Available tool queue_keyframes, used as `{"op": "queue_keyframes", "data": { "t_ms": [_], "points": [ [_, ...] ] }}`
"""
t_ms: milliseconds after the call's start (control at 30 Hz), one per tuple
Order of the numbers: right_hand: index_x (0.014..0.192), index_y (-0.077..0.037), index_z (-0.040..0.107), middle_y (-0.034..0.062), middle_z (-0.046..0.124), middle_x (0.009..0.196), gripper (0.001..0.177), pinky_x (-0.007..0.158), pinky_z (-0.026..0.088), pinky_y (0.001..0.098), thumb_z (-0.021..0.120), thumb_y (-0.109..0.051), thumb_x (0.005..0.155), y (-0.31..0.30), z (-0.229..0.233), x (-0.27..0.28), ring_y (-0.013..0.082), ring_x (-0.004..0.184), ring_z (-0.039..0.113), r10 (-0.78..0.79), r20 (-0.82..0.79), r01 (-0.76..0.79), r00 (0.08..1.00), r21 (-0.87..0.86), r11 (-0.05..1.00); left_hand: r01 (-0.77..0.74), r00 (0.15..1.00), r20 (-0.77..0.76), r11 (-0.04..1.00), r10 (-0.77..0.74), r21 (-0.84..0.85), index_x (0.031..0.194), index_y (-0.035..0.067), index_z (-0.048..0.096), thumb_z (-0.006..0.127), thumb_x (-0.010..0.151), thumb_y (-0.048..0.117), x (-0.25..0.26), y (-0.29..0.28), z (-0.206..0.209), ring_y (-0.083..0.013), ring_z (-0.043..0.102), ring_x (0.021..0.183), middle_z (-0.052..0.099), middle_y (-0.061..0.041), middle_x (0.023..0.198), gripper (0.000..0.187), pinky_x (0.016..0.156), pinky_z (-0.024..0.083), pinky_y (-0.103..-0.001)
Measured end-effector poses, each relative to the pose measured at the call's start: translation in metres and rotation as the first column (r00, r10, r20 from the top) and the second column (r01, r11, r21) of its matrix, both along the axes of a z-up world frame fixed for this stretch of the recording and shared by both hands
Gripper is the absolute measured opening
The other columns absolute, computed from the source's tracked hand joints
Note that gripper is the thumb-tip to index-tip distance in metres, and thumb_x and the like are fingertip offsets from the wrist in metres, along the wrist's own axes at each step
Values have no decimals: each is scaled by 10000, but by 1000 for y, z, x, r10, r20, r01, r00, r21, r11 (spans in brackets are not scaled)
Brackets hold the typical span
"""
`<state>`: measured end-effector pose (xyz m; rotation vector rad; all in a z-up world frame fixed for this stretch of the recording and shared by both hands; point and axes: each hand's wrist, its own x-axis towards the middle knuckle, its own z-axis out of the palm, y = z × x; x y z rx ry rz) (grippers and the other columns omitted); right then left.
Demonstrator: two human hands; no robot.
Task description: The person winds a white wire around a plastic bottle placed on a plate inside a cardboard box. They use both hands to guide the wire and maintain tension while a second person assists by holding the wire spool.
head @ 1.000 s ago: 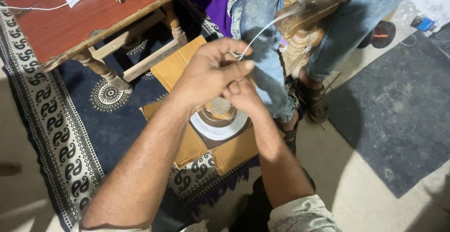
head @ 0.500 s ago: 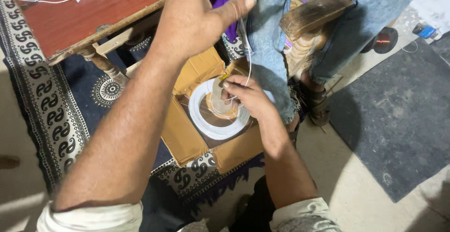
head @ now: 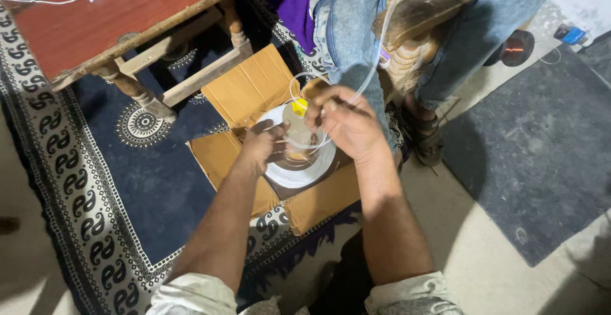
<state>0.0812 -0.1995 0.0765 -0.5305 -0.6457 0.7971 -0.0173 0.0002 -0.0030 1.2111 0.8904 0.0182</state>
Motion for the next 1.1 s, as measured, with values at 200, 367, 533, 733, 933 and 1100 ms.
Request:
{"op": "queue_keyframes", "data": {
  "t_ms": [200, 367, 533, 733, 933, 1100],
  "points": [
    [1315, -77, 662, 109, 706, 1264, 356, 764, 531, 338, 659, -110, 961, -5, 7, 12, 234, 956, 687, -219, -204, 195, 954, -130, 972, 136, 918, 394, 967, -41, -216, 1231, 21, 652, 648, 930, 70, 23, -2, 50, -173, 665, 673, 684, -88, 871, 306, 556, 519, -292],
    [1374, -66, 619, 94, 666, 1370, 467, 930, 527, 364, 730, 1, 926, 2, 11, 8, 232, 1135, 664, -538, 563, 743, 627, -225, 630, 100, 875, 485, 970, 20, -220, 1150, -13, 584, 637, 908, 20, 31, 2, 96, -213, 682, 657, 697, -122, 835, 250, 562, 542, -330],
    [1403, -94, 594, 90, 601, 1368, 602, 896, 545, 328, 803, -37, 841, 11, 5, -2, 233, 1166, 658, -353, 812, 828, 465, -258, 498, 119, 863, 505, 971, 2, -207, 1320, 29, 512, 615, 860, 27, 36, -10, 129, -216, 672, 618, 689, -106, 803, 471, 553, 562, -340],
    [1281, -86, 653, 184, 558, 1371, 646, 1045, 410, 481, 900, -150, 687, 14, 0, -4, 402, 1244, 513, 142, 967, 869, 211, -252, 425, 186, 837, 545, 961, -46, -203, 1523, 44, 315, 600, 864, 21, 42, -31, 171, -256, 706, 652, 715, -150, 840, 719, 592, 585, -350],
    [1123, -123, 734, 102, 707, 1219, 441, 1081, 383, 533, 843, -207, 704, 24, -13, -15, 324, 1183, 622, 569, 785, 831, 246, -473, 293, 302, 620, 779, 944, -90, -132, 1614, 50, 296, 700, 922, 20, 57, -38, 219, -286, 726, 889, 714, -218, 1175, 802, 765, 602, -418],
    [1058, -157, 764, 131, 758, 1026, 282, 859, 566, 464, 743, -107, 782, 28, -21, -22, 328, 975, 731, 669, 704, 800, 241, -534, 274, 243, 697, 686, 969, -210, 49, 1519, 68, 381, 709, 892, 60, 68, -33, 219, -220, 709, 1022, 655, -88, 1294, 708, 800, 620, -376]
  ]
}}
